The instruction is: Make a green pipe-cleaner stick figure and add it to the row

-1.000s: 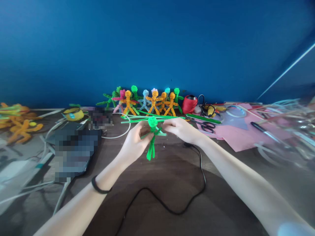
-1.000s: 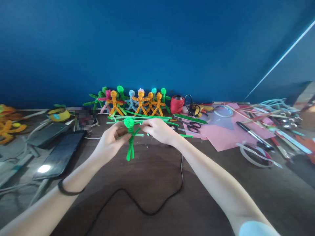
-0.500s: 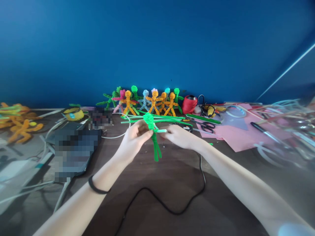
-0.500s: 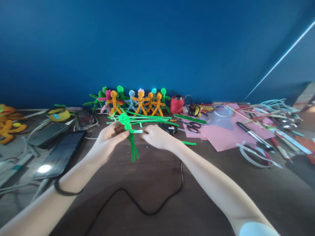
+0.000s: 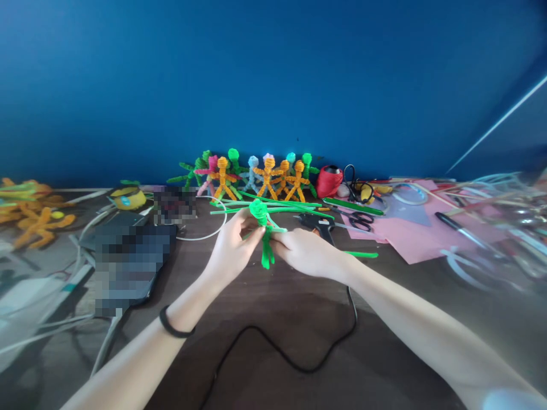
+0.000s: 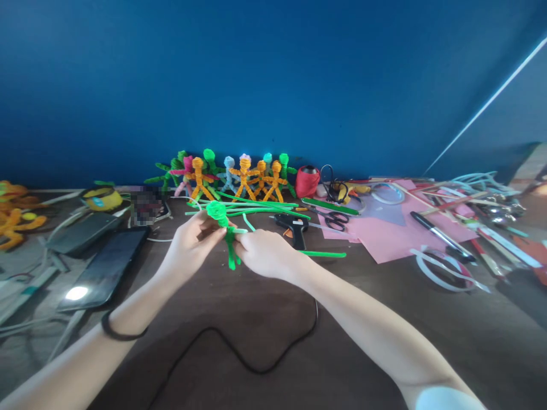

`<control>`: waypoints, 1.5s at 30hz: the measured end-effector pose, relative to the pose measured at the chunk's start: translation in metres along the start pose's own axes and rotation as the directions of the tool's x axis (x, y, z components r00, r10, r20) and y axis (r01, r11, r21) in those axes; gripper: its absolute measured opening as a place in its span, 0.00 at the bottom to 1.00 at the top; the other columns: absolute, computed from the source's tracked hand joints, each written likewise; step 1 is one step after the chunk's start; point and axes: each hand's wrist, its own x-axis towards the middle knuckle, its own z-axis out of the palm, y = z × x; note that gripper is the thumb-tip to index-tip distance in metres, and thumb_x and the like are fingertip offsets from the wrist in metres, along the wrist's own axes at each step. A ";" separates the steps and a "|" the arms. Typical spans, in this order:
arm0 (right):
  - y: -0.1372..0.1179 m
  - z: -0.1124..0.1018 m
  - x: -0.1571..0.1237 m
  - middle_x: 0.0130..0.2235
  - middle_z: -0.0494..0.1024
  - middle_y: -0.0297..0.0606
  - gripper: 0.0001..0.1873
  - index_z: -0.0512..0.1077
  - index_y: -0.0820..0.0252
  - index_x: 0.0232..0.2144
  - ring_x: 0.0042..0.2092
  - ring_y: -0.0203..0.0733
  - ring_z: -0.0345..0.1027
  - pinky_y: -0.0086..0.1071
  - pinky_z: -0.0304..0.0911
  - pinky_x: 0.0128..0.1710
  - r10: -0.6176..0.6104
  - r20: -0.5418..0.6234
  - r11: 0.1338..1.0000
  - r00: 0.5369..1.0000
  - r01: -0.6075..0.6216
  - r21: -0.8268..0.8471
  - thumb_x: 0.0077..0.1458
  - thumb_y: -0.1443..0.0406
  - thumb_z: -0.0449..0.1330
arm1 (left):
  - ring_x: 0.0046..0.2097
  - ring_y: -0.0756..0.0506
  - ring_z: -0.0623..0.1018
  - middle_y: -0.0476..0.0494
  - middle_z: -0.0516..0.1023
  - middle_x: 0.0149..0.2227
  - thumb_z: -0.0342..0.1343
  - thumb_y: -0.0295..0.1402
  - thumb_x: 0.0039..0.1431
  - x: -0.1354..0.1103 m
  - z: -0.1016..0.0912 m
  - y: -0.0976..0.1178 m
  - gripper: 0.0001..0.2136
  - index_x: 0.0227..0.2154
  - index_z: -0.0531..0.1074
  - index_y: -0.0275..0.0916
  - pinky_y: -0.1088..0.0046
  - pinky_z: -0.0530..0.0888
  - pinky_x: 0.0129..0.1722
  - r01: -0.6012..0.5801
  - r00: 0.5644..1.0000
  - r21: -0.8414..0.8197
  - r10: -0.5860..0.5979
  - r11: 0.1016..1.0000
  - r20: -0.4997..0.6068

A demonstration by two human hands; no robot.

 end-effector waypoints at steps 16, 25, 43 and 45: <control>0.008 -0.018 -0.003 0.22 0.67 0.32 0.15 0.66 0.63 0.21 0.26 0.32 0.57 0.27 0.48 0.26 -0.084 -0.131 0.978 0.988 0.107 0.178 0.56 0.62 0.49 | 0.41 0.45 0.77 0.47 0.79 0.37 0.50 0.28 0.52 -0.004 0.000 -0.010 0.11 0.39 0.68 0.40 0.70 0.72 0.41 -0.034 0.999 0.291 0.043 0.956 -0.023; 0.017 -0.021 0.005 0.28 0.70 0.35 0.12 0.68 0.64 0.25 0.30 0.34 0.60 0.29 0.51 0.31 -0.074 -0.180 0.948 0.981 0.126 0.293 0.54 0.64 0.50 | 0.41 0.44 0.77 0.45 0.78 0.40 0.50 0.27 0.51 -0.004 -0.002 -0.007 0.11 0.39 0.69 0.38 0.69 0.71 0.42 -0.040 0.999 0.251 0.035 0.967 0.025; 0.031 -0.016 0.012 0.22 0.65 0.30 0.11 0.66 0.63 0.23 0.24 0.30 0.54 0.27 0.49 0.27 -0.075 0.042 0.942 0.996 0.057 0.332 0.52 0.65 0.48 | 0.36 0.46 0.76 0.46 0.77 0.33 0.54 0.28 0.49 -0.002 0.001 -0.004 0.08 0.34 0.70 0.37 0.72 0.72 0.36 0.076 0.997 -0.125 -0.071 0.989 0.038; 0.031 -0.015 0.012 0.21 0.65 0.30 0.11 0.66 0.63 0.22 0.23 0.30 0.55 0.27 0.49 0.26 -0.088 0.060 0.942 0.994 0.063 0.329 0.52 0.66 0.48 | 0.35 0.46 0.76 0.46 0.77 0.32 0.54 0.28 0.48 -0.002 0.002 -0.004 0.06 0.32 0.70 0.37 0.72 0.72 0.35 0.078 0.997 -0.129 -0.076 0.989 0.020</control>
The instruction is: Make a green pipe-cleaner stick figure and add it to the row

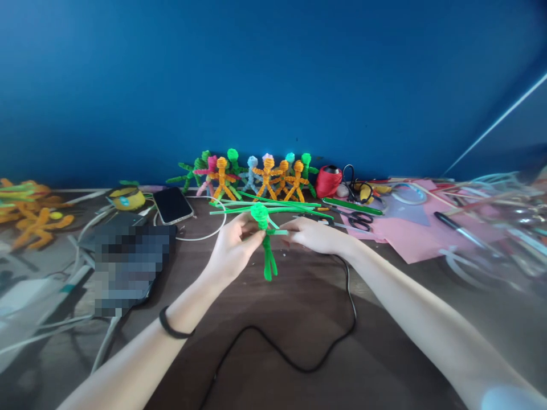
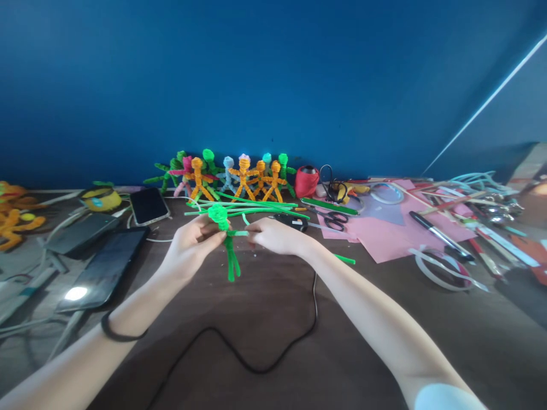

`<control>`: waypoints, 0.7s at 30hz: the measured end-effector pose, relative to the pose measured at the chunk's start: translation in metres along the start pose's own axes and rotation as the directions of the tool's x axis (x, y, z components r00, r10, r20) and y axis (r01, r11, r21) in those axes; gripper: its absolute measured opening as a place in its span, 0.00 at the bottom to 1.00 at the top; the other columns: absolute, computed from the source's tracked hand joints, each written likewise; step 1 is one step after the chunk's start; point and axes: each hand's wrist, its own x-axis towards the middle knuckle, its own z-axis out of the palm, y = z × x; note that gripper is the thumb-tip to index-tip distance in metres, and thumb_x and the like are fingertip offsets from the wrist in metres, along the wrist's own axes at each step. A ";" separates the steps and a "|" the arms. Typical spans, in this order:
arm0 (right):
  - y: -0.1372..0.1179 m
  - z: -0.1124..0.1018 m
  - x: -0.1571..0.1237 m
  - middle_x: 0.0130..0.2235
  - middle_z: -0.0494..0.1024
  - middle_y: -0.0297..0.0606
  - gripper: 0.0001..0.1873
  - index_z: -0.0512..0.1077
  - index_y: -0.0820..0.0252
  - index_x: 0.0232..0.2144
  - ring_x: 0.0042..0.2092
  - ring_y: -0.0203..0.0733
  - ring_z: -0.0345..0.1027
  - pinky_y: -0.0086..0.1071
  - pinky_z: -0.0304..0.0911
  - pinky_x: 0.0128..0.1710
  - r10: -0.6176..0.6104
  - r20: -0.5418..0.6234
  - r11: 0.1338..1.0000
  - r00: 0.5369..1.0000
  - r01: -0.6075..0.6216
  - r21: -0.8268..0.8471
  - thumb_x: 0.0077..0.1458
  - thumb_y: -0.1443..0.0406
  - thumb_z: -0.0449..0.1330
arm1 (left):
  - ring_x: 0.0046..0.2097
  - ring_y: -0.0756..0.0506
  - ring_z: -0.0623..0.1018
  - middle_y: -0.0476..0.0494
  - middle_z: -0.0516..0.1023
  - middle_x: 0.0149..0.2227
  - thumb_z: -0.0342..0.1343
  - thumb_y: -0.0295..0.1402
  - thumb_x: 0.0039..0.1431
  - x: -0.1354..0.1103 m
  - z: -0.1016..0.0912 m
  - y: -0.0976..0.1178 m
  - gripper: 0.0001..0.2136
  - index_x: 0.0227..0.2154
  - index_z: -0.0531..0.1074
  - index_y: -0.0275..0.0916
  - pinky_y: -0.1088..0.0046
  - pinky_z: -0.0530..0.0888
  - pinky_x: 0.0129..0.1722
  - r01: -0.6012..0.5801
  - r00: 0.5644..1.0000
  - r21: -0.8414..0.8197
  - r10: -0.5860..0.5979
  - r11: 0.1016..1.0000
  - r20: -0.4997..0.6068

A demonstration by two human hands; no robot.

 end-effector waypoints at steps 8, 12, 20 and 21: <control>-0.008 0.017 -0.004 0.27 0.73 0.38 0.18 0.69 0.62 0.25 0.28 0.36 0.64 0.29 0.53 0.30 0.060 -0.046 0.992 0.997 -0.065 -0.105 0.57 0.59 0.45 | 0.39 0.43 0.76 0.43 0.78 0.35 0.55 0.30 0.48 0.001 0.001 -0.004 0.08 0.33 0.70 0.36 0.67 0.71 0.41 -0.014 0.994 0.072 0.022 0.997 -0.104; -0.014 0.023 -0.008 0.30 0.75 0.41 0.19 0.70 0.61 0.29 0.30 0.38 0.67 0.29 0.53 0.30 0.072 -0.048 0.979 0.996 -0.080 -0.185 0.58 0.58 0.44 | 0.40 0.44 0.76 0.43 0.77 0.35 0.54 0.29 0.48 0.001 0.001 -0.003 0.06 0.32 0.68 0.36 0.68 0.70 0.42 -0.017 0.993 0.122 0.031 0.992 -0.114; -0.013 0.019 -0.005 0.31 0.76 0.40 0.17 0.71 0.60 0.31 0.30 0.38 0.67 0.28 0.52 0.29 0.126 -0.104 0.954 0.987 -0.149 -0.260 0.58 0.60 0.45 | 0.34 0.47 0.74 0.49 0.74 0.30 0.55 0.32 0.49 0.001 0.003 -0.005 0.07 0.31 0.68 0.38 0.72 0.70 0.34 0.065 0.995 0.026 -0.063 0.998 -0.076; -0.013 0.019 -0.005 0.30 0.75 0.40 0.17 0.71 0.60 0.30 0.30 0.38 0.67 0.28 0.52 0.29 0.128 -0.109 0.952 0.986 -0.153 -0.265 0.58 0.60 0.45 | 0.34 0.47 0.74 0.49 0.74 0.30 0.56 0.34 0.48 0.002 0.003 -0.006 0.07 0.31 0.69 0.38 0.72 0.70 0.34 0.075 0.995 0.031 -0.073 0.997 -0.067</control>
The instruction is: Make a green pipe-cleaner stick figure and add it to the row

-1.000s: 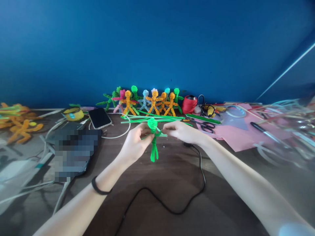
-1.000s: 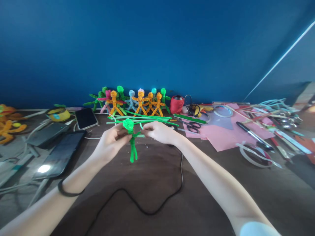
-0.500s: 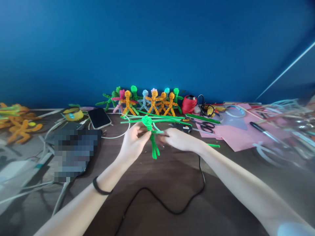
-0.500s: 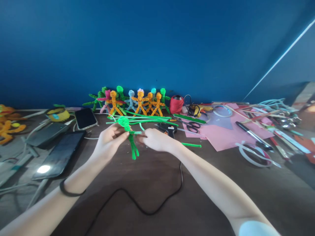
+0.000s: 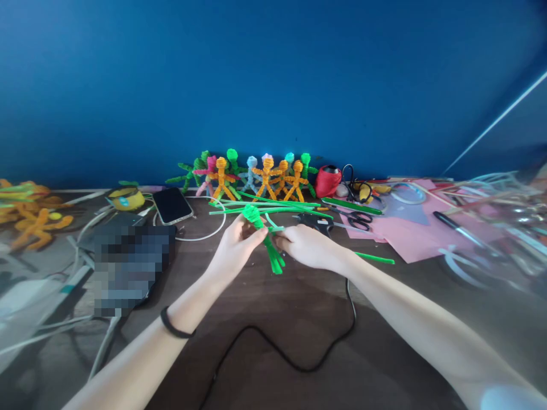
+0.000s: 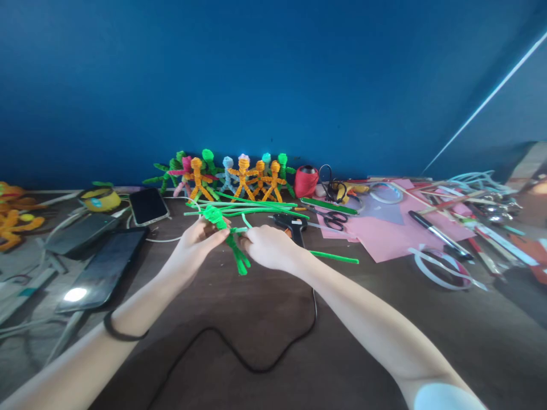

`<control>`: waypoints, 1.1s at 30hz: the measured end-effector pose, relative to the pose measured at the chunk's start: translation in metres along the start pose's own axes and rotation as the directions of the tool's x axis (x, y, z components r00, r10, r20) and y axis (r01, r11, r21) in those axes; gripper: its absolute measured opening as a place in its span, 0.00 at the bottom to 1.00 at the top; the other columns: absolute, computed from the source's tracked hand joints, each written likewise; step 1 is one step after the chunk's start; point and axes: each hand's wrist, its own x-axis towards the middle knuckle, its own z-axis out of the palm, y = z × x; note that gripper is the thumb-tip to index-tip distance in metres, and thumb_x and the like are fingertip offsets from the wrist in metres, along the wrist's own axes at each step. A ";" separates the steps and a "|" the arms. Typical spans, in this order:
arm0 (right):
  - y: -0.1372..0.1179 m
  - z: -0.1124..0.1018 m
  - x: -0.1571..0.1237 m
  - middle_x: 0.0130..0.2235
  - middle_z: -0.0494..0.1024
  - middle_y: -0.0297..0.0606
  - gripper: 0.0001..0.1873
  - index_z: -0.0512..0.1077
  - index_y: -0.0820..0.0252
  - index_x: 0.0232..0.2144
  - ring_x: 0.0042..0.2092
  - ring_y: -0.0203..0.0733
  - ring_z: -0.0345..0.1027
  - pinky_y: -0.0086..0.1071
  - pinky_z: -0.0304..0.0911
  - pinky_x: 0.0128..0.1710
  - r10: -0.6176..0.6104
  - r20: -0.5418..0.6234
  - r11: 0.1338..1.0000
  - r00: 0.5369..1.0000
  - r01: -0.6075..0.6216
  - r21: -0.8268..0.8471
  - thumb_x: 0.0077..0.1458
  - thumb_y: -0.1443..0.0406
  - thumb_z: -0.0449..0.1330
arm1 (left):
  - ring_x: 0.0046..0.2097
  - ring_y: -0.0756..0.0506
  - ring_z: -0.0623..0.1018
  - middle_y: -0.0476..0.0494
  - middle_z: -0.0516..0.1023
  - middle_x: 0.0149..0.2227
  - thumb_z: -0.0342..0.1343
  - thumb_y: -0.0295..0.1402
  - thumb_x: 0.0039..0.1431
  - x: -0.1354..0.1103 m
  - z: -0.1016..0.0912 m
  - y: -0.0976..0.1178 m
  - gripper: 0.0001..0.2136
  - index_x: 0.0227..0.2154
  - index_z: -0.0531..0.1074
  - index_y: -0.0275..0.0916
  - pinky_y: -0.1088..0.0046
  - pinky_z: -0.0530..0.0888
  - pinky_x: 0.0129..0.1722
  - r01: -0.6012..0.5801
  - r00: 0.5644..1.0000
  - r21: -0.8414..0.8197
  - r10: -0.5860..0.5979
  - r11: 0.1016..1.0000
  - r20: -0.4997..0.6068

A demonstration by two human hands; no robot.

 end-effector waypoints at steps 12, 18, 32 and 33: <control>-0.003 0.000 -0.001 0.30 0.75 0.40 0.19 0.70 0.59 0.29 0.30 0.39 0.67 0.29 0.50 0.27 0.014 0.004 0.997 1.000 -0.013 -0.070 0.58 0.59 0.42 | 0.26 0.49 0.70 0.51 0.72 0.22 0.55 0.37 0.50 0.001 -0.006 -0.001 0.08 0.27 0.72 0.37 0.75 0.67 0.26 -0.030 0.998 0.189 0.019 0.982 0.062; -0.014 0.000 -0.008 0.28 0.74 0.40 0.18 0.70 0.58 0.29 0.28 0.39 0.65 0.29 0.44 0.25 -0.056 -0.048 0.973 0.997 0.044 -0.225 0.59 0.61 0.42 | 0.27 0.48 0.72 0.49 0.75 0.24 0.54 0.37 0.50 0.000 -0.008 0.002 0.08 0.26 0.71 0.36 0.75 0.67 0.27 -0.069 0.997 0.271 0.061 0.960 0.037; 0.000 -0.017 -0.008 0.27 0.72 0.34 0.10 0.70 0.60 0.29 0.28 0.34 0.61 0.27 0.50 0.28 -0.222 -0.140 0.972 0.965 0.231 0.050 0.55 0.61 0.53 | 0.27 0.47 0.74 0.48 0.76 0.24 0.53 0.35 0.50 -0.001 -0.009 0.006 0.07 0.26 0.70 0.35 0.75 0.66 0.25 -0.074 0.996 0.503 0.037 0.861 0.082; 0.001 -0.018 -0.007 0.28 0.73 0.34 0.09 0.71 0.60 0.30 0.29 0.34 0.62 0.27 0.51 0.29 -0.234 -0.141 0.965 0.962 0.247 0.086 0.54 0.62 0.54 | 0.28 0.46 0.74 0.47 0.76 0.25 0.53 0.34 0.50 -0.001 -0.009 0.007 0.07 0.27 0.70 0.35 0.75 0.67 0.26 -0.077 0.995 0.506 0.034 0.859 0.093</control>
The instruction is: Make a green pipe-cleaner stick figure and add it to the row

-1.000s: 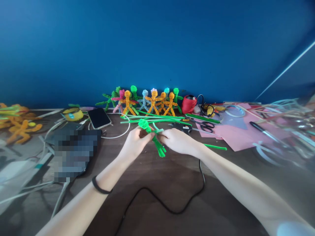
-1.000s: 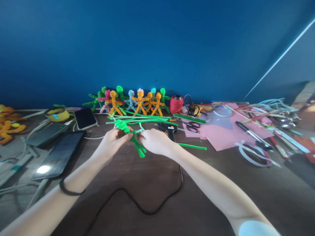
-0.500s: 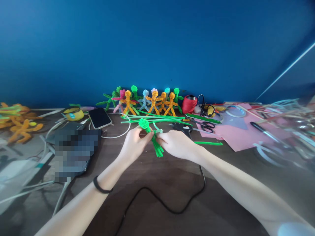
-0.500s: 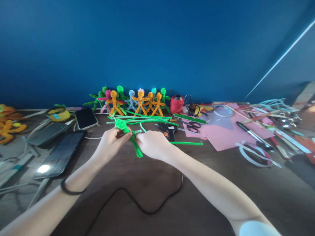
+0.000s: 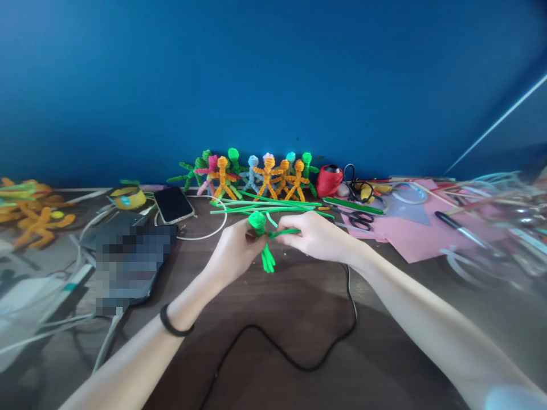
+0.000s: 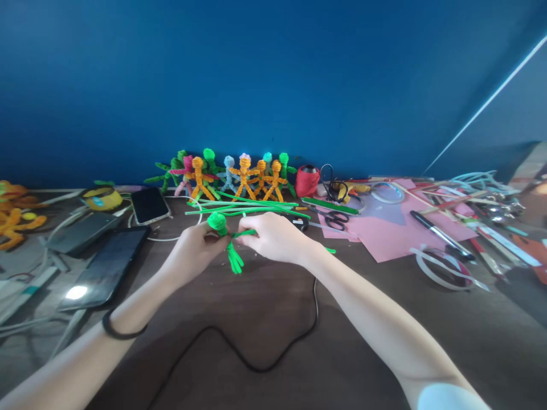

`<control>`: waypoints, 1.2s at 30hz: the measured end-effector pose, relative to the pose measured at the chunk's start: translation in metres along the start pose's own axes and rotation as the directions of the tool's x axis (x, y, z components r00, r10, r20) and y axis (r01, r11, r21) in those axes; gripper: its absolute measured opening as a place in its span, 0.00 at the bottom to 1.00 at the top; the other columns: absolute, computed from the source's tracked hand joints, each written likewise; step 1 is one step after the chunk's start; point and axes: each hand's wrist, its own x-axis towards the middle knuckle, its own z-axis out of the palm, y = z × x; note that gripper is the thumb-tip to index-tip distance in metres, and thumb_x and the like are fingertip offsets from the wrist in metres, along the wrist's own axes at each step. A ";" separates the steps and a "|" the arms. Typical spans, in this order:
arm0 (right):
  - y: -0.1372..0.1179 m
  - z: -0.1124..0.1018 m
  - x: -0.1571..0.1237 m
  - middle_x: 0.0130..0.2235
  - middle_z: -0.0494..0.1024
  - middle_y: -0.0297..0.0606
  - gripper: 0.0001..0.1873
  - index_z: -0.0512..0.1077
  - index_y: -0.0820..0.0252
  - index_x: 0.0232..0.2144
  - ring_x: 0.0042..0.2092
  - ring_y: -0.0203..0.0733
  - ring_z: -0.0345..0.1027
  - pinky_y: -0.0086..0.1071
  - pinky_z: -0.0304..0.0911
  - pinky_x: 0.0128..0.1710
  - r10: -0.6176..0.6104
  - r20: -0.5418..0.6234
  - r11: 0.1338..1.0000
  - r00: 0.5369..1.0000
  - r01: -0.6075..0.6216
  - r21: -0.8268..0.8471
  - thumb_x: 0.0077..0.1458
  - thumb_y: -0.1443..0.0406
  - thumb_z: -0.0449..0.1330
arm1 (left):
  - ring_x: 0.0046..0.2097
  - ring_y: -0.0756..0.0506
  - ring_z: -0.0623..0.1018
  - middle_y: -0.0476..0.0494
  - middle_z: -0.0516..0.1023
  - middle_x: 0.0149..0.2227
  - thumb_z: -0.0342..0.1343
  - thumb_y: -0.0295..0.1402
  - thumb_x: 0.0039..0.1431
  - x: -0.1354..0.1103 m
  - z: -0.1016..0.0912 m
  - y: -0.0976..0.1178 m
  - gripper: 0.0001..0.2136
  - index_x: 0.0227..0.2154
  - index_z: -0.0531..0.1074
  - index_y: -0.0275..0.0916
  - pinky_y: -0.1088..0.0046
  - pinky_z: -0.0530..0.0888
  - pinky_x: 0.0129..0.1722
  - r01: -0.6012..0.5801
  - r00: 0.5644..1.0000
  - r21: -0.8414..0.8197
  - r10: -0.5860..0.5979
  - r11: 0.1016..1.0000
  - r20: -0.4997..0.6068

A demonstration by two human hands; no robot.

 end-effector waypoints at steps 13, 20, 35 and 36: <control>0.021 -0.001 0.010 0.26 0.68 0.34 0.13 0.69 0.63 0.26 0.29 0.33 0.58 0.28 0.52 0.30 -0.029 -0.032 0.970 0.999 0.036 0.239 0.54 0.59 0.52 | 0.32 0.49 0.73 0.51 0.74 0.27 0.54 0.32 0.50 -0.001 -0.008 0.006 0.04 0.26 0.70 0.37 0.76 0.68 0.33 -0.059 0.984 -0.321 0.110 0.945 0.141; 0.020 0.004 0.011 0.24 0.65 0.32 0.12 0.70 0.63 0.26 0.28 0.33 0.56 0.27 0.50 0.28 -0.027 0.056 0.979 0.998 0.015 0.203 0.55 0.62 0.51 | 0.27 0.52 0.68 0.52 0.70 0.24 0.56 0.33 0.49 -0.001 -0.009 0.006 0.05 0.26 0.70 0.36 0.77 0.64 0.27 0.023 0.993 -0.460 0.032 0.888 0.112; -0.005 0.006 -0.002 0.23 0.71 0.34 0.12 0.72 0.58 0.31 0.24 0.32 0.56 0.27 0.46 0.26 0.009 0.027 0.980 1.000 -0.004 -0.197 0.56 0.60 0.50 | 0.29 0.47 0.73 0.48 0.75 0.25 0.50 0.35 0.51 0.004 -0.005 -0.002 0.08 0.26 0.70 0.36 0.73 0.67 0.29 -0.044 0.997 0.036 0.046 0.998 -0.069; -0.005 0.004 -0.002 0.23 0.70 0.33 0.12 0.72 0.58 0.30 0.24 0.32 0.56 0.27 0.45 0.26 0.000 0.015 0.982 1.000 0.003 -0.188 0.56 0.61 0.50 | 0.28 0.47 0.73 0.47 0.75 0.25 0.50 0.35 0.51 0.004 -0.005 -0.002 0.08 0.27 0.71 0.36 0.73 0.67 0.29 -0.049 0.996 0.068 0.054 0.996 -0.073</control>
